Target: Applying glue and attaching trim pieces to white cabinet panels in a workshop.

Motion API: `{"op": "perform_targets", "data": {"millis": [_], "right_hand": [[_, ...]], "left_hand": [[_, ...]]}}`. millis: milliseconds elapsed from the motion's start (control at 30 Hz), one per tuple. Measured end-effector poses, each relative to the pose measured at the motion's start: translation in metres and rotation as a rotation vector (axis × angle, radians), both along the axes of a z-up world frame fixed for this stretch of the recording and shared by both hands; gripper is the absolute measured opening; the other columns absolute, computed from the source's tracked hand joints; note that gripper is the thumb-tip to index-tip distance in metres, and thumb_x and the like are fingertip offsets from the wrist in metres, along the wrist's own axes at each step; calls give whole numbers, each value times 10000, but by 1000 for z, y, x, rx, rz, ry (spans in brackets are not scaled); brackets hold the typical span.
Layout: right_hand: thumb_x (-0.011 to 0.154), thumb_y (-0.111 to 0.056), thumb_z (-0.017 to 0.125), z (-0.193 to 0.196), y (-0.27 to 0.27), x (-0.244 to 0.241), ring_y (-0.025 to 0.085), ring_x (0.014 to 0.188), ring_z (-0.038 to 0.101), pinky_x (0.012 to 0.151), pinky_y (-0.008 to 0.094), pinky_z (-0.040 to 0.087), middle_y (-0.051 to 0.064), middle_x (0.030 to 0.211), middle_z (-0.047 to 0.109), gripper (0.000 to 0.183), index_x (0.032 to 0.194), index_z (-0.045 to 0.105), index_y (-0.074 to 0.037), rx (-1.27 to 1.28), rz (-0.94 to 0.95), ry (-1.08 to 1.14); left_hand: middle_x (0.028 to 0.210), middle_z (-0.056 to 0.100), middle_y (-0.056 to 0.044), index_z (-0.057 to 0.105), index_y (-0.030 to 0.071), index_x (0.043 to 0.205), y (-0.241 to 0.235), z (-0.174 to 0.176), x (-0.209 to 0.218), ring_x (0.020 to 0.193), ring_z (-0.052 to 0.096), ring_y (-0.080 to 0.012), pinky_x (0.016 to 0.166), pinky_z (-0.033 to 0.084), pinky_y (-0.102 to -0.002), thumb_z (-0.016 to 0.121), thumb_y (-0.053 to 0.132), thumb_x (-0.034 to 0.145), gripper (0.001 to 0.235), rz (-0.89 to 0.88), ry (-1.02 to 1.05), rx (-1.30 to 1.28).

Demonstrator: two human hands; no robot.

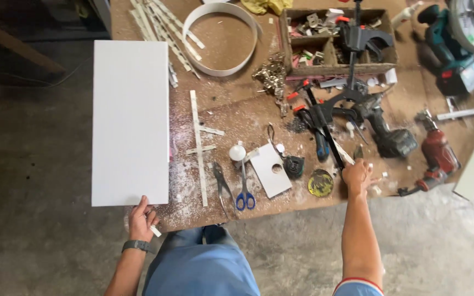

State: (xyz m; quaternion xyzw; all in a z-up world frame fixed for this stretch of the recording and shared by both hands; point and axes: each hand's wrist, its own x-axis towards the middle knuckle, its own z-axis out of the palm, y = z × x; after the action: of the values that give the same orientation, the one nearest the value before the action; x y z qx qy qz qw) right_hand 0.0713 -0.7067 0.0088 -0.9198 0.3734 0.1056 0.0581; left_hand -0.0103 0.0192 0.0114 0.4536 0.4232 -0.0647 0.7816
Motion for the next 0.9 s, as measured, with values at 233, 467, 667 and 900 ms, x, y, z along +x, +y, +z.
{"op": "perform_targets", "data": {"millis": [233, 467, 667, 900], "right_hand": [[923, -352, 735, 40, 57, -23, 402, 1199, 645, 1053, 486, 498, 210, 1187, 709, 396, 1156, 734, -33, -99, 185, -169], [840, -390, 779, 29, -21, -1, 399, 959, 710, 839, 491, 552, 218, 1037, 756, 405, 1119, 765, -96, 71, 81, -144], [796, -507, 784, 98, -77, 77, 373, 932, 745, 832, 484, 573, 168, 969, 794, 456, 1104, 829, -174, 119, 277, 199], [723, -451, 866, 29, -109, 172, 336, 962, 818, 920, 397, 614, 211, 1089, 789, 801, 1416, 629, -127, 84, 465, 645]], "left_hand": [[770, 523, -16, 551, 95, 861, -20, 21, 9, 414, 307, -76, 396, 316, -271, 698, 359, 975, 323, -45, 14, -75], [765, 568, -47, 538, 67, 824, -33, 27, 15, 391, 295, -79, 389, 313, -277, 651, 324, 951, 309, -20, 83, -24], [634, 375, 29, 489, 87, 813, -64, 24, 8, 399, 303, -88, 399, 336, -295, 650, 338, 988, 346, 204, 21, 60], [907, 729, -149, 608, 52, 972, -102, 62, 29, 385, 273, -66, 398, 336, -279, 577, 313, 998, 264, 312, -6, 86]]}}
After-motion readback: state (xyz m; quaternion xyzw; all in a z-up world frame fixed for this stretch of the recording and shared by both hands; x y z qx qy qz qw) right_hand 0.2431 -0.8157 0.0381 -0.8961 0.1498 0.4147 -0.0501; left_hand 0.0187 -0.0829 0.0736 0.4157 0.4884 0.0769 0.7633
